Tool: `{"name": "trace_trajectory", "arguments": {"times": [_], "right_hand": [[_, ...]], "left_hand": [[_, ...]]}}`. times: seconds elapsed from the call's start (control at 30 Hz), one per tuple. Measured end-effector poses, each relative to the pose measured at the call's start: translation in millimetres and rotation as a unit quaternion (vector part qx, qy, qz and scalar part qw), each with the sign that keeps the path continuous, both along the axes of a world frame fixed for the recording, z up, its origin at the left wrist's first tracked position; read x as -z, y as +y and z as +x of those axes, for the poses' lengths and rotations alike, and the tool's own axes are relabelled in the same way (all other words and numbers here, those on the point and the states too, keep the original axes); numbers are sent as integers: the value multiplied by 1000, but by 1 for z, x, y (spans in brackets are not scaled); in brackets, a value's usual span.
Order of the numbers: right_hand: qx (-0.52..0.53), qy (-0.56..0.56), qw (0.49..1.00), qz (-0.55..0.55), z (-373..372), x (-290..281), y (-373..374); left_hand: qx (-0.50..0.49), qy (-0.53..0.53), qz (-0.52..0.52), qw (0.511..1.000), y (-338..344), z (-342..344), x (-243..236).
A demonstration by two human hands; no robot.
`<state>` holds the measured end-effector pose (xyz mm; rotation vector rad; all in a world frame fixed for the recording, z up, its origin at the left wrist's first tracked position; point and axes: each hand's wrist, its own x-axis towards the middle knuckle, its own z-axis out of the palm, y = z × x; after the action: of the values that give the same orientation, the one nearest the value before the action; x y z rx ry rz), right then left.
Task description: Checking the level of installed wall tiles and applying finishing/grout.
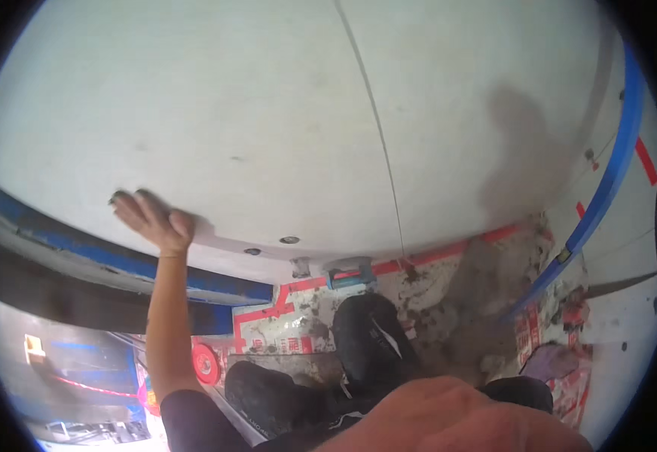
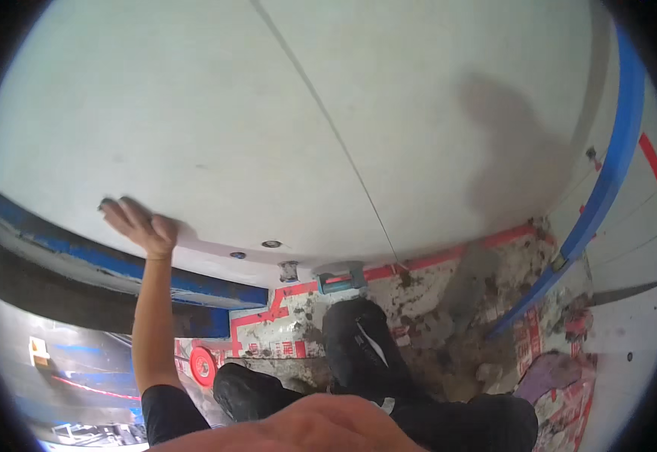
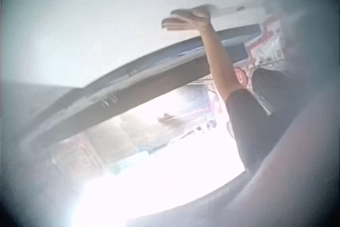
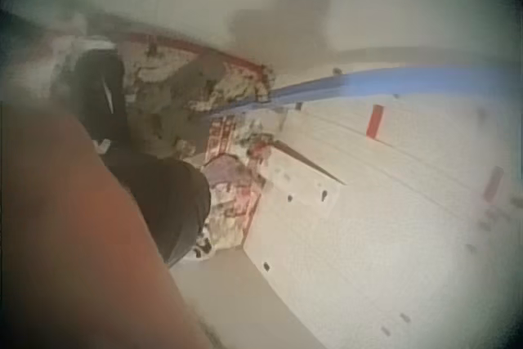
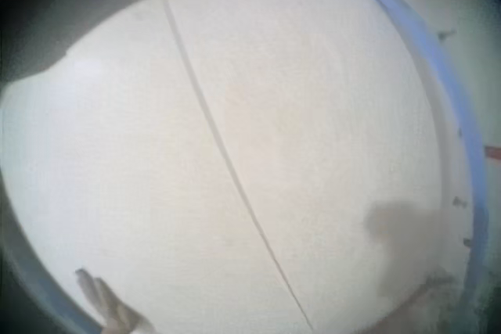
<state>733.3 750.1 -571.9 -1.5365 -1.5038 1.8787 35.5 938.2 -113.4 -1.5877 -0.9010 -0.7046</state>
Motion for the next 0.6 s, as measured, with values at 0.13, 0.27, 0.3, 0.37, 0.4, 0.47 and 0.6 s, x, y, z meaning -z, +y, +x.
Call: {"name": "trace_trajectory", "arguments": {"times": [0.13, 0.27, 0.3, 0.37, 0.4, 0.47, 0.6], "right_hand": [[-43, -82, 989, 119, -1, -46, 4], [-62, -166, 962, 209, -20, -69, -10], [-65, -188, 953, 229, -26, -74, -16], [-65, -235, 931, 273, -38, -90, -22], [-63, -257, 919, 292, -47, -96, -30], [-61, -300, 894, 327, -72, -108, -51], [-55, -388, 839, 377, -134, -141, -106]], "left_hand": [[7, -26, 24, 999, -8, 1, -12], [17, -47, 18, 999, -3, -8, -6], [18, -55, 9, 998, -4, -10, -3], [30, -67, 24, 997, -3, -10, -1], [21, -75, 8, 997, -5, -9, -1], [21, -89, -6, 996, -11, -7, -3], [34, -111, -52, 992, -18, -2, -5]]}}
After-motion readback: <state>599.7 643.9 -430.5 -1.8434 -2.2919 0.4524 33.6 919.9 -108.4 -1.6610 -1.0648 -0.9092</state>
